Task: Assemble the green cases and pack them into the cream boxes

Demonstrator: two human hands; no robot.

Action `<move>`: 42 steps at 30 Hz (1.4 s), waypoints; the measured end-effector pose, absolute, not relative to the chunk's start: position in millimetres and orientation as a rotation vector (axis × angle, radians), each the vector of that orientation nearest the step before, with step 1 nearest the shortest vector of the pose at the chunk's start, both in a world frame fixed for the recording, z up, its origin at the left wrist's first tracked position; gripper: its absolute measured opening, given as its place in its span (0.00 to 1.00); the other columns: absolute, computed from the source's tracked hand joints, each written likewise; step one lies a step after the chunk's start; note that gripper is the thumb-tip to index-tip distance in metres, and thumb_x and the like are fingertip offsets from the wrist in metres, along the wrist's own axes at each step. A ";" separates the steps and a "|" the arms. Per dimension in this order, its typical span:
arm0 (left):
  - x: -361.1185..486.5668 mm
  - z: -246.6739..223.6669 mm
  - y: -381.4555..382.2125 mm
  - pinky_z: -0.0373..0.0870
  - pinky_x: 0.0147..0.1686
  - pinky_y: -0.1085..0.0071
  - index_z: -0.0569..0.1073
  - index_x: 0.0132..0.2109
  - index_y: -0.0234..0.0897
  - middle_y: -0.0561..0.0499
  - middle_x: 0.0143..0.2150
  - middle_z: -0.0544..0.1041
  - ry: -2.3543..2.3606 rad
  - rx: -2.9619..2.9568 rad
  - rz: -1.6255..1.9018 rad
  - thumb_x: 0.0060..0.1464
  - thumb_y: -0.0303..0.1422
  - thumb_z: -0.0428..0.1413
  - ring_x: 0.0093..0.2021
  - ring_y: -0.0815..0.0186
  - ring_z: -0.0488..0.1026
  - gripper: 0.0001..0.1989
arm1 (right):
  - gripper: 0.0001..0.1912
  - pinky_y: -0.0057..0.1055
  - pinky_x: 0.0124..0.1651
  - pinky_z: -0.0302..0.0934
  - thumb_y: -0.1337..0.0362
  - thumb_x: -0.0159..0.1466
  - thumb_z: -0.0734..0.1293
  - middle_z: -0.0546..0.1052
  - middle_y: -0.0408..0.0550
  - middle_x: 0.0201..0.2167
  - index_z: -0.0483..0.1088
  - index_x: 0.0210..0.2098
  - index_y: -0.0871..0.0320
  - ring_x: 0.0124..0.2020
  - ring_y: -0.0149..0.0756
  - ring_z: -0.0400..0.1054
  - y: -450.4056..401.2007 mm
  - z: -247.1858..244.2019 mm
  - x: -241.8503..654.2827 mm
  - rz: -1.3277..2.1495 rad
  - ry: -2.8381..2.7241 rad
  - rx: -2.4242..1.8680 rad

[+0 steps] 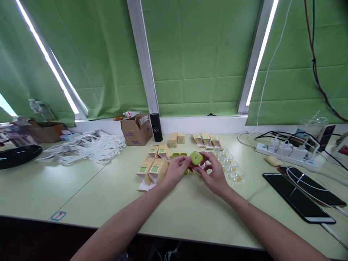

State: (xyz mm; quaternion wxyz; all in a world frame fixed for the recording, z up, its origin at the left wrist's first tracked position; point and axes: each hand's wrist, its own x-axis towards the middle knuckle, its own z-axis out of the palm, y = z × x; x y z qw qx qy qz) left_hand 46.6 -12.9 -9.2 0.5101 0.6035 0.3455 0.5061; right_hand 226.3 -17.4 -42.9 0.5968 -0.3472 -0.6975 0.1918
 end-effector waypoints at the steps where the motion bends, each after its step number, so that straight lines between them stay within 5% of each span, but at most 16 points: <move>1: 48.2 -10.5 -13.4 0.78 0.39 0.65 0.77 0.38 0.34 0.44 0.34 0.84 0.820 1.459 1.198 0.55 0.59 0.64 0.35 0.60 0.81 0.29 | 0.20 0.32 0.28 0.71 0.59 0.66 0.72 0.71 0.52 0.46 0.69 0.56 0.50 0.40 0.40 0.69 -17.5 -42.3 226.3 0.442 -1.610 -0.815; 6: 48.1 -17.0 -11.9 0.77 0.41 0.63 0.74 0.47 0.35 0.43 0.39 0.84 0.849 1.545 1.174 0.60 0.57 0.61 0.37 0.59 0.81 0.27 | 0.19 0.32 0.30 0.72 0.60 0.66 0.72 0.69 0.53 0.50 0.69 0.54 0.50 0.47 0.43 0.69 -20.0 -38.6 226.1 0.455 -1.582 -0.826; 14: 31.8 -13.3 -12.0 0.70 0.63 0.54 0.66 0.68 0.45 0.39 0.65 0.73 0.786 2.136 1.340 0.68 0.34 0.58 0.65 0.54 0.70 0.24 | 0.17 0.34 0.35 0.76 0.59 0.68 0.71 0.73 0.54 0.52 0.68 0.55 0.50 0.51 0.45 0.71 -18.9 -41.3 226.6 0.486 -1.627 -0.800; 27: 33.6 -14.0 -5.7 0.72 0.63 0.54 0.74 0.61 0.41 0.40 0.60 0.77 0.737 1.832 1.231 0.60 0.35 0.66 0.62 0.54 0.74 0.24 | 0.16 0.34 0.34 0.73 0.54 0.71 0.68 0.79 0.52 0.46 0.72 0.56 0.52 0.44 0.42 0.75 -15.9 -42.7 229.0 0.439 -1.639 -0.872; 32: 26.8 -13.6 3.5 0.74 0.61 0.57 0.74 0.60 0.40 0.40 0.59 0.79 0.628 1.437 1.301 0.51 0.38 0.73 0.60 0.54 0.77 0.31 | 0.06 0.37 0.36 0.69 0.63 0.72 0.64 0.80 0.51 0.41 0.74 0.43 0.53 0.42 0.44 0.72 -11.8 -43.9 235.2 0.151 -1.746 -0.949; 37: 21.8 -14.0 5.8 0.74 0.60 0.56 0.72 0.61 0.40 0.41 0.57 0.81 0.550 1.230 1.247 0.48 0.35 0.75 0.57 0.54 0.80 0.35 | 0.09 0.42 0.44 0.66 0.72 0.69 0.65 0.82 0.51 0.38 0.76 0.38 0.55 0.45 0.47 0.69 -8.2 -49.3 236.5 -0.123 -2.120 -0.908; 42: 21.4 -17.8 8.8 0.70 0.65 0.56 0.72 0.61 0.39 0.42 0.57 0.82 0.474 1.161 1.250 0.49 0.31 0.74 0.61 0.52 0.79 0.34 | 0.12 0.47 0.56 0.59 0.74 0.67 0.67 0.83 0.50 0.48 0.81 0.42 0.54 0.57 0.51 0.66 -12.2 -53.2 233.8 -0.254 -2.392 -0.946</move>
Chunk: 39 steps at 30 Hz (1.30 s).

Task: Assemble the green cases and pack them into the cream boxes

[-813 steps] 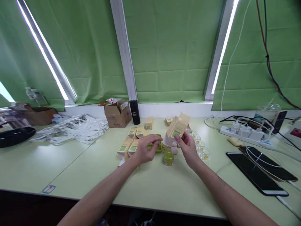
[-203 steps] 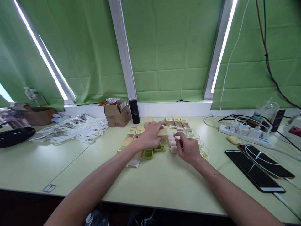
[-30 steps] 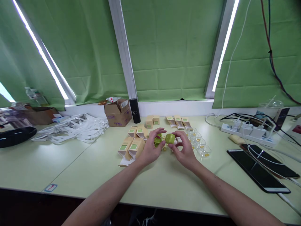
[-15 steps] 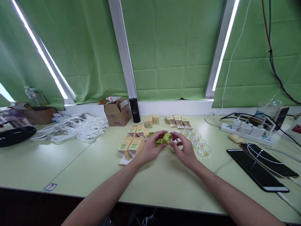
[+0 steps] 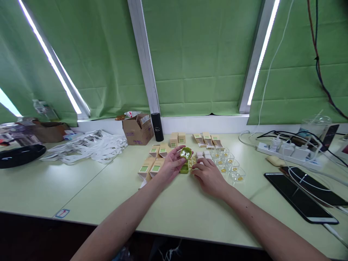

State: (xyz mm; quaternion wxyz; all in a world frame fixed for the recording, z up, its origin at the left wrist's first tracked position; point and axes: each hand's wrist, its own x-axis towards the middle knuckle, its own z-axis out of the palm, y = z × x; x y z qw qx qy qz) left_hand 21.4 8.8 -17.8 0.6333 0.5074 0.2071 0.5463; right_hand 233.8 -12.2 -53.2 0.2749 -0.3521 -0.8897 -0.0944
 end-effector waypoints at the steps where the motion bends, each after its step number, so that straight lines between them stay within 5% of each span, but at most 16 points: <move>1: 21.5 -18.8 9.5 0.70 0.66 0.57 0.73 0.60 0.40 0.42 0.57 0.82 0.462 1.150 1.243 0.49 0.30 0.74 0.62 0.52 0.78 0.33 | 0.12 0.47 0.58 0.57 0.74 0.67 0.67 0.83 0.50 0.50 0.81 0.43 0.54 0.59 0.51 0.65 -13.3 -53.3 233.6 -0.270 -2.430 -0.957; 14: 22.5 -18.8 9.4 0.76 0.49 0.62 0.76 0.54 0.40 0.43 0.58 0.81 0.517 1.182 1.286 0.42 0.28 0.76 0.53 0.57 0.80 0.31 | 0.13 0.43 0.59 0.52 0.76 0.65 0.67 0.83 0.51 0.45 0.80 0.43 0.56 0.54 0.47 0.67 -13.8 -51.2 230.0 -0.463 -2.574 -0.984; 24: 23.0 -20.4 11.5 0.75 0.50 0.63 0.76 0.52 0.40 0.44 0.55 0.81 0.587 1.245 1.366 0.40 0.31 0.78 0.51 0.60 0.79 0.31 | 0.08 0.41 0.51 0.54 0.74 0.65 0.68 0.82 0.49 0.34 0.76 0.33 0.56 0.41 0.42 0.70 -8.9 -52.3 231.9 -0.475 -2.277 -0.935; 29: 24.1 -19.4 10.8 0.74 0.50 0.63 0.76 0.51 0.39 0.45 0.53 0.82 0.647 1.299 1.382 0.40 0.31 0.77 0.49 0.61 0.78 0.30 | 0.09 0.38 0.45 0.56 0.76 0.65 0.65 0.80 0.46 0.32 0.73 0.36 0.56 0.35 0.38 0.71 -12.4 -47.4 232.0 -0.197 -2.121 -0.875; 39: 25.6 -17.6 6.5 0.74 0.52 0.61 0.76 0.52 0.39 0.43 0.54 0.81 0.741 1.421 1.369 0.42 0.30 0.75 0.53 0.57 0.77 0.29 | 0.09 0.37 0.42 0.68 0.58 0.72 0.67 0.82 0.49 0.38 0.78 0.43 0.52 0.40 0.41 0.74 -19.7 -34.1 229.0 0.556 -1.582 -0.775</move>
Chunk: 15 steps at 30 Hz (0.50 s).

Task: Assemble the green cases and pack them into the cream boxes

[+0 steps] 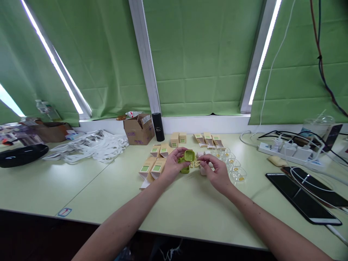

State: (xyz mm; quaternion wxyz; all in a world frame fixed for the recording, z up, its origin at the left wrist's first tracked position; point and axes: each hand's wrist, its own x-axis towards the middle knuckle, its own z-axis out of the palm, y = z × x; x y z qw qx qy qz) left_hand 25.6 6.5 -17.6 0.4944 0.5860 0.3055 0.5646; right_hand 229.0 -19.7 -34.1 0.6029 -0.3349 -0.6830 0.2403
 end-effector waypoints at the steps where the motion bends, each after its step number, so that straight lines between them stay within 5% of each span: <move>1: 25.9 -17.8 6.2 0.74 0.53 0.60 0.76 0.52 0.39 0.42 0.55 0.81 0.756 1.434 1.366 0.43 0.30 0.75 0.53 0.57 0.77 0.29 | 0.10 0.37 0.41 0.69 0.56 0.71 0.68 0.82 0.50 0.39 0.79 0.43 0.52 0.40 0.42 0.75 -19.3 -34.4 228.9 0.607 -1.539 -0.786; 15: 33.2 -19.4 -1.0 0.72 0.59 0.55 0.78 0.51 0.38 0.42 0.54 0.81 0.844 1.583 1.323 0.44 0.24 0.71 0.58 0.53 0.76 0.25 | 0.21 0.34 0.32 0.70 0.44 0.61 0.77 0.80 0.46 0.24 0.78 0.39 0.56 0.26 0.36 0.73 -9.9 -29.4 228.0 0.974 -1.200 -0.734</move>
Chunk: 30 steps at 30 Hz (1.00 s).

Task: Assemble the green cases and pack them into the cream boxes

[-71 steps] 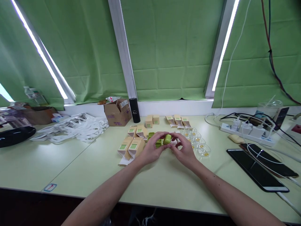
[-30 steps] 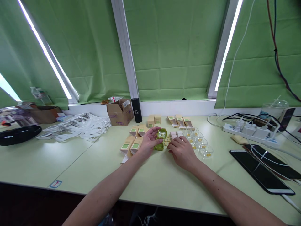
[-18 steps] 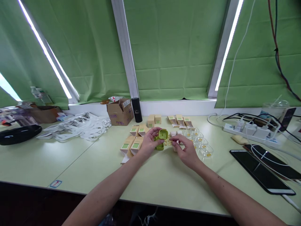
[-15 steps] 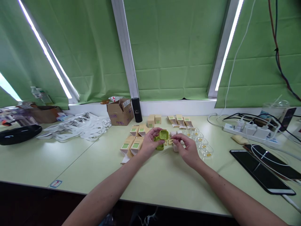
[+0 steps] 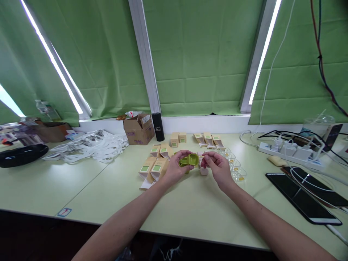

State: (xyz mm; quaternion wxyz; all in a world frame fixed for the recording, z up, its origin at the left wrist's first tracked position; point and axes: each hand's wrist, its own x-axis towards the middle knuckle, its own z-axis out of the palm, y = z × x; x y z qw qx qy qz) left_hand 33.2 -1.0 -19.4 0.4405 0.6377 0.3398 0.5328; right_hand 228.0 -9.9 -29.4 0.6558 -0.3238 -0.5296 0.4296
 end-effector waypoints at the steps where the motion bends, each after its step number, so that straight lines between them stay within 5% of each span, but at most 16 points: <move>1: 33.0 -19.7 -0.8 0.72 0.60 0.55 0.77 0.51 0.38 0.42 0.54 0.81 0.848 1.589 1.325 0.44 0.24 0.71 0.58 0.53 0.76 0.25 | 0.21 0.34 0.32 0.71 0.45 0.61 0.77 0.80 0.47 0.25 0.78 0.39 0.56 0.27 0.36 0.74 -10.7 -29.0 227.8 0.978 -1.209 -0.720; 10: 33.2 -22.0 -0.7 0.72 0.60 0.53 0.77 0.53 0.39 0.42 0.54 0.81 0.887 1.665 1.317 0.46 0.24 0.70 0.57 0.53 0.76 0.25 | 0.15 0.32 0.31 0.68 0.53 0.60 0.78 0.79 0.46 0.30 0.77 0.39 0.55 0.31 0.36 0.73 -15.5 -35.3 225.6 0.855 -1.319 -0.734; 16: 34.8 -22.2 -3.8 0.74 0.58 0.54 0.78 0.52 0.39 0.42 0.54 0.79 0.860 1.677 1.330 0.47 0.23 0.70 0.57 0.52 0.76 0.24 | 0.04 0.34 0.36 0.69 0.62 0.66 0.71 0.79 0.45 0.30 0.78 0.41 0.54 0.30 0.36 0.72 -21.5 -32.1 228.4 0.472 -1.506 -0.796; 30: 38.8 -18.6 -10.1 0.69 0.64 0.55 0.82 0.50 0.43 0.43 0.57 0.74 0.825 1.868 1.389 0.44 0.22 0.71 0.62 0.52 0.70 0.24 | 0.08 0.41 0.44 0.68 0.68 0.70 0.66 0.79 0.54 0.39 0.79 0.43 0.54 0.41 0.45 0.72 -18.9 -35.9 231.3 -0.141 -1.730 -0.778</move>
